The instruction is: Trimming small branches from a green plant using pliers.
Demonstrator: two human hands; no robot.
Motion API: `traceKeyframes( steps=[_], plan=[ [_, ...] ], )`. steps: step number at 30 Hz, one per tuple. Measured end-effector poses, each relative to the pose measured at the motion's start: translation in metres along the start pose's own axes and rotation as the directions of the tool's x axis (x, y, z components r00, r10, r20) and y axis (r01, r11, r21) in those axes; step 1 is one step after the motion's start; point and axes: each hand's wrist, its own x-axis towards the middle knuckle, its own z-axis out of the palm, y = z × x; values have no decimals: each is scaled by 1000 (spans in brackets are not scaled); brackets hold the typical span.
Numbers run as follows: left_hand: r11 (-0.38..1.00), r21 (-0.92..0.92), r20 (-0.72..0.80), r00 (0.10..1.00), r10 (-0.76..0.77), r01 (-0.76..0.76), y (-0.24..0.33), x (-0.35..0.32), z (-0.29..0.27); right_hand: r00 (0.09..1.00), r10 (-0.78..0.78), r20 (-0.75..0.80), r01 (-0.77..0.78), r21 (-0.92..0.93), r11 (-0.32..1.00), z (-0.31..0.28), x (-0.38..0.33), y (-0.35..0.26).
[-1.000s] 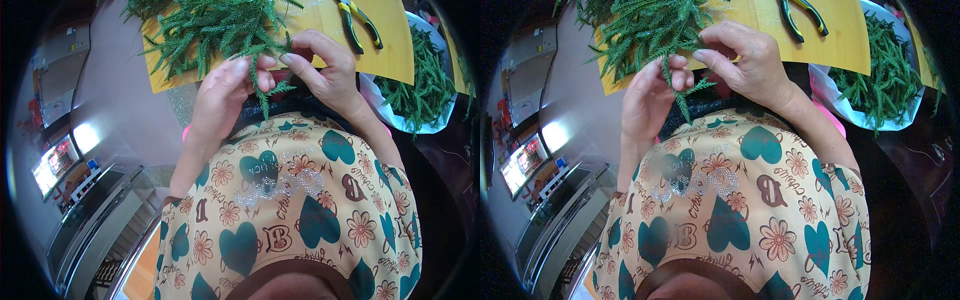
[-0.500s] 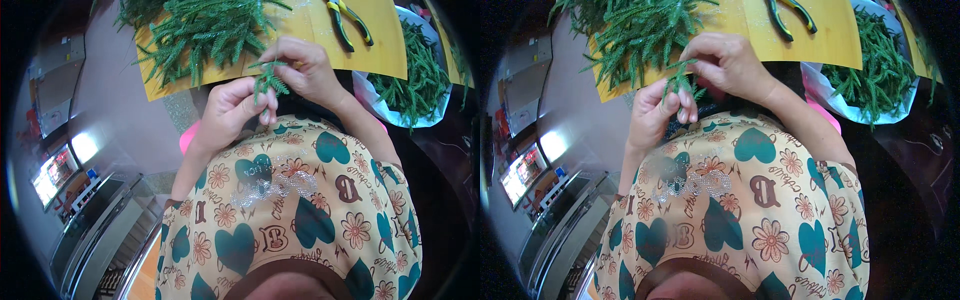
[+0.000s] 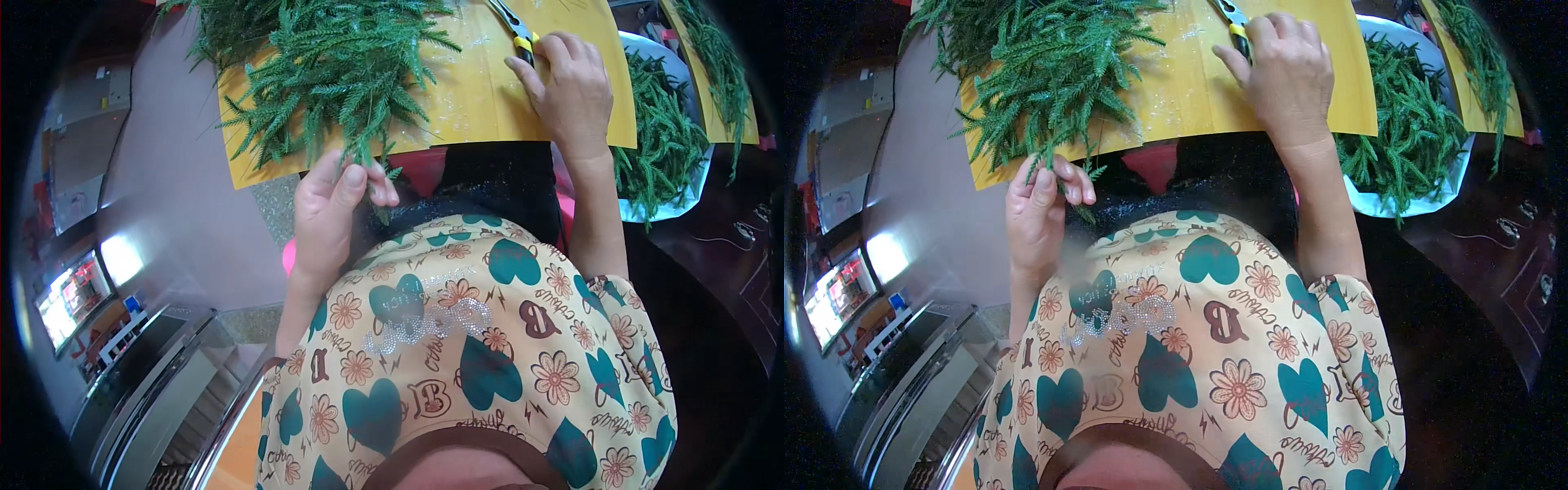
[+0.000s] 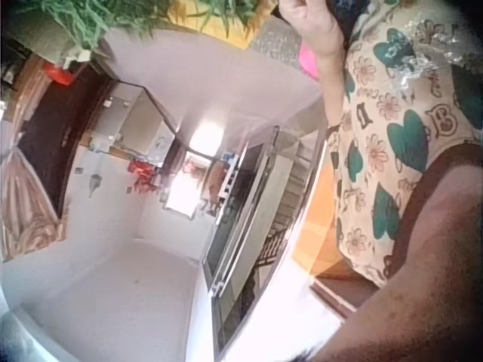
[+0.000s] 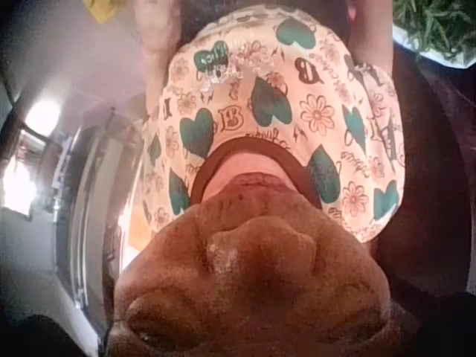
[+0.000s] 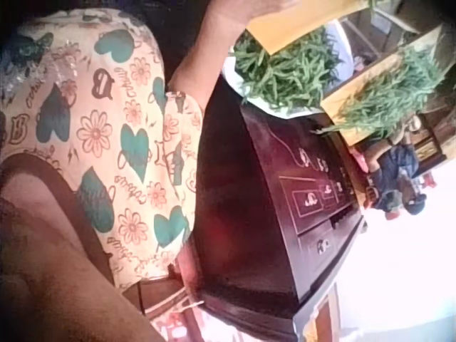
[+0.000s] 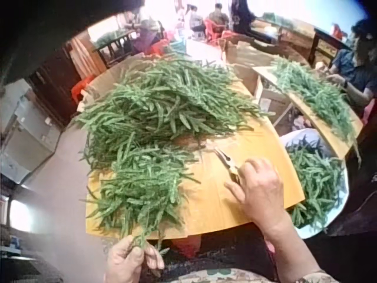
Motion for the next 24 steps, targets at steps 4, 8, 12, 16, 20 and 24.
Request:
traceKeyframes(
  steps=[4, 8, 12, 16, 20, 24],
  plan=[
    [999, -49, -26, 1000, -9, 8, -3, 0, 2, 983, 130, 129, -96, -242, 965, 8, -7, 4],
    [999, -30, -69, 997, -39, 37, -3, 4, 4, 987, 127, 94, -95, -289, 953, 17, -10, 8],
    [997, 11, -80, 994, -74, 75, 1, 3, 5, 967, 226, 118, -210, -134, 969, 12, -4, 13],
    [991, 83, -127, 988, -89, 100, 3, -1, 1, 820, 356, 448, -543, 415, 730, -1, 1, 23],
    [993, 88, -134, 989, -68, 80, 5, -1, -10, 695, 49, 717, -719, 694, 39, -7, 7, 4],
    [993, 111, -137, 990, -35, 50, 9, -4, -15, 700, -176, 692, -702, 621, -348, -8, 2, -29]
  ],
)
